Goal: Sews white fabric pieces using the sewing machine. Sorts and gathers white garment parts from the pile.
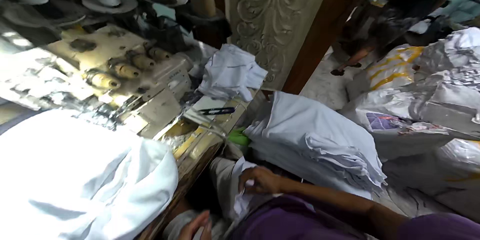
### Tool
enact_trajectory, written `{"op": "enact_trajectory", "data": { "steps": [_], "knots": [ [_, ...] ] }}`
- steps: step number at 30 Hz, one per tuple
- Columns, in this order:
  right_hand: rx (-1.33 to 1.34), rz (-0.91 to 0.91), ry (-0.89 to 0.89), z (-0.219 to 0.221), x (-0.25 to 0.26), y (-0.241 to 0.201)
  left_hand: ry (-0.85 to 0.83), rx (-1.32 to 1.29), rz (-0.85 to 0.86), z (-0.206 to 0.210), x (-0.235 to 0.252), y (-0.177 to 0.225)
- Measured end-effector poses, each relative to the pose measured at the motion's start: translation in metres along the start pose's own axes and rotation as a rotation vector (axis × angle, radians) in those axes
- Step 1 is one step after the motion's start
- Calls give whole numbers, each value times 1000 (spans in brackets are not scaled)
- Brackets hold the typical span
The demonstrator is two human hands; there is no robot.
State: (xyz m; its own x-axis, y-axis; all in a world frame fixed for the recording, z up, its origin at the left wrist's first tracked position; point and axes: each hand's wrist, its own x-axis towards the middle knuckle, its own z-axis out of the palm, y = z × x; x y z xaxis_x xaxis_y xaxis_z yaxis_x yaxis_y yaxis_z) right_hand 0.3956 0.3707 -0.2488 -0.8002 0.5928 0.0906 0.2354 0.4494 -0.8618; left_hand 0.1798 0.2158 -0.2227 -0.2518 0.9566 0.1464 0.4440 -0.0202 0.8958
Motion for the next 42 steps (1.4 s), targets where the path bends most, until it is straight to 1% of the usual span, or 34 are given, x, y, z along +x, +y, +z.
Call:
{"op": "enact_trajectory", "data": {
  "steps": [3,5,7,9,11,14,19,23,27,29,30,32,34,36,38,40,42],
  "knots": [
    [217,-12,53,-24,-5,-12,59,-91,21,22,17,5],
    [404,-47,60,-35,-5,-30,66,-238,50,36,28,10],
    [514,-140,50,-42,-4,-49,13,-482,135,44,37,17],
    [542,-201,39,-46,-1,-67,-99,-765,248,50,44,24],
    [573,-229,52,-44,4,-79,-162,-918,292,48,45,40],
    [627,-224,82,-37,9,-83,-102,-918,238,40,37,52],
    [571,-165,78,-26,11,-79,-85,-853,196,38,28,39],
    [528,-98,40,-27,12,-80,-91,-865,188,33,24,36],
    [520,-86,-61,-33,12,-82,-123,-864,147,26,20,40],
    [568,-75,-127,-39,12,-83,-113,-853,150,22,17,34],
    [622,-52,-165,-42,13,-83,-83,-847,115,20,16,33],
    [771,50,-246,-46,15,-83,-19,-853,30,14,13,34],
    [843,160,-264,-47,20,-86,22,-873,-47,9,10,37],
    [806,195,-223,-45,24,-90,55,-879,-114,5,8,45],
    [643,127,-127,-41,26,-96,85,-872,-179,1,7,55],
    [343,-33,-54,-38,25,-101,82,-892,-198,-3,7,61],
    [-73,-222,-4,-34,22,-104,55,-894,-163,-8,6,61]
  ]
}}
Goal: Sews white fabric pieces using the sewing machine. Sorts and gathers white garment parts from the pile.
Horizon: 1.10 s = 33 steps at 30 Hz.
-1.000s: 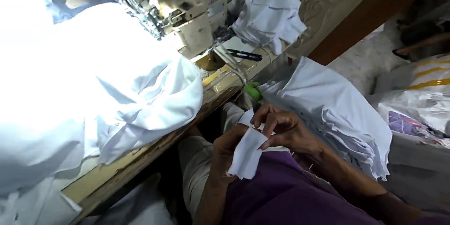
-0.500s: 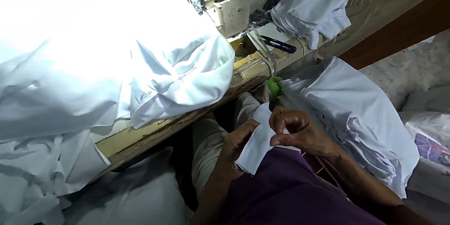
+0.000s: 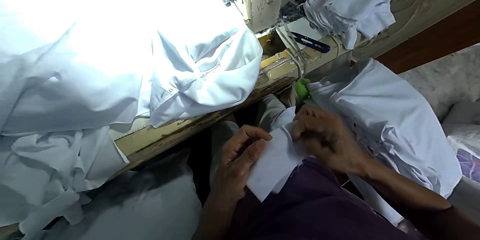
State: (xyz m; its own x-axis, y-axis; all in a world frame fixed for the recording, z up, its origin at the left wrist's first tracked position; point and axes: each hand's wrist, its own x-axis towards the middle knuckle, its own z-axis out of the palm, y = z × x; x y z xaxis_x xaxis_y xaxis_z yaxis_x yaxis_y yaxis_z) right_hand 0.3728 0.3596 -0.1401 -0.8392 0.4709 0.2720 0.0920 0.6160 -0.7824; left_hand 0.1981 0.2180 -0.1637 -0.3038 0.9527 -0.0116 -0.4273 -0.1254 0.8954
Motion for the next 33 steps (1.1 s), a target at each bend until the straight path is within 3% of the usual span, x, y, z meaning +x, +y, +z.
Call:
{"op": "enact_trajectory", "data": {
  "steps": [3,6,10,13,22,33],
  "knots": [
    [-462,-246,-29,11,-6,3,-116,164,90,-11,0,5],
    [-590,-397,2,17,-8,16,-184,484,206,-18,1,10],
    [-246,-226,7,14,-5,19,-143,1137,401,-10,-5,13],
    [90,-40,-42,8,-1,19,-76,1349,469,-6,-4,11],
    [681,149,231,33,3,12,55,900,395,-15,9,18],
    [630,128,356,44,6,11,146,800,397,-20,15,12]
  ]
}}
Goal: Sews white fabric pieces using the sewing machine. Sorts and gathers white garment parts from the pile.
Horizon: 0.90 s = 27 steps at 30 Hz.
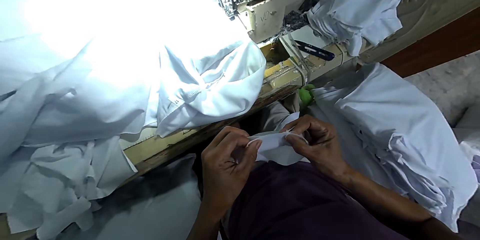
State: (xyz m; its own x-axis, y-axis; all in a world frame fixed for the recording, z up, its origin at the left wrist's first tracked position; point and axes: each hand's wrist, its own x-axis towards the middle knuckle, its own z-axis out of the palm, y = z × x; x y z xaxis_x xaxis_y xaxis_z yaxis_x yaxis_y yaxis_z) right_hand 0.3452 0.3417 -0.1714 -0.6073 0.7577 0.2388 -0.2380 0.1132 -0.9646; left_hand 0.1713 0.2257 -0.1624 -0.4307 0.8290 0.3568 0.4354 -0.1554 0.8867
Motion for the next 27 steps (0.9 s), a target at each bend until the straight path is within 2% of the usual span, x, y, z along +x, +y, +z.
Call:
{"op": "enact_trajectory", "data": {
  "steps": [10,15,17,20,24,27],
  "knots": [
    [-265,-342,-73,4,29,3,91,72,18,-11,-11,3],
    [-475,-432,-159,10,32,2,-11,425,-5,-13,-15,0],
    [-569,-406,-210,11,29,6,-34,505,-7,-13,-16,-4],
    [-598,-229,-238,10,23,13,-24,378,-18,-13,-16,-8],
    [-160,33,-206,7,23,14,-24,69,-10,-13,-4,-1],
    [66,139,-151,13,35,3,16,79,28,-16,16,9]
  ]
}}
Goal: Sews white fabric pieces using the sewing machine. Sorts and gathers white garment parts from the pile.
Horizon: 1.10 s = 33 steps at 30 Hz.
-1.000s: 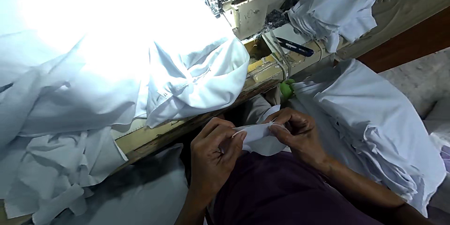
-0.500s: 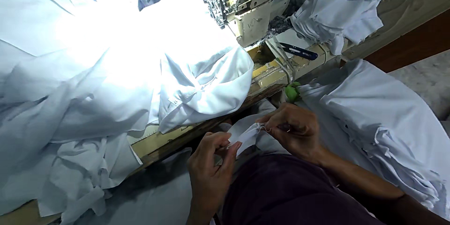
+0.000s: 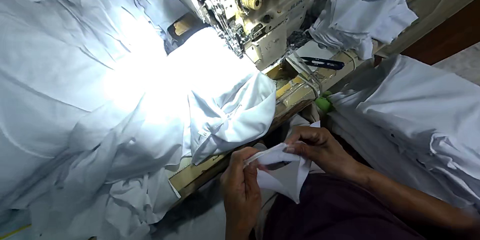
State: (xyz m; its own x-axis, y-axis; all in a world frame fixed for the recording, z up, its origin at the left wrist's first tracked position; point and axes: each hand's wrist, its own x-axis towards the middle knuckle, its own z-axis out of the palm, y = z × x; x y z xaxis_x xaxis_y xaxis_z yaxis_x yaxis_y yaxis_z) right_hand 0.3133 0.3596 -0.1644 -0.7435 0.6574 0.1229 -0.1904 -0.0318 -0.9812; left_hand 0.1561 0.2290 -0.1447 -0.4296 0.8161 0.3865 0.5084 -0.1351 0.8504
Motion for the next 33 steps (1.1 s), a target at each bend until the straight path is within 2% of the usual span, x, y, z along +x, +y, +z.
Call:
{"op": "enact_trajectory", "data": {
  "steps": [3,7,9,11,14,18,27,33],
  "knots": [
    [-20,1,107,4,24,-12,70,253,112,-12,34,6],
    [-282,-129,273,5,68,-21,143,563,246,-18,95,13],
    [-322,-69,292,4,87,-14,121,626,329,-16,122,8],
    [-237,5,309,6,102,-4,76,661,369,-13,140,0],
    [-170,41,337,12,113,4,51,751,346,-11,151,-9],
    [-248,18,355,15,113,4,60,831,309,-11,154,-16],
    [-250,24,433,19,115,9,33,901,294,-9,167,-16],
    [-259,20,439,17,116,13,-9,899,189,-4,179,-30]
  ]
}}
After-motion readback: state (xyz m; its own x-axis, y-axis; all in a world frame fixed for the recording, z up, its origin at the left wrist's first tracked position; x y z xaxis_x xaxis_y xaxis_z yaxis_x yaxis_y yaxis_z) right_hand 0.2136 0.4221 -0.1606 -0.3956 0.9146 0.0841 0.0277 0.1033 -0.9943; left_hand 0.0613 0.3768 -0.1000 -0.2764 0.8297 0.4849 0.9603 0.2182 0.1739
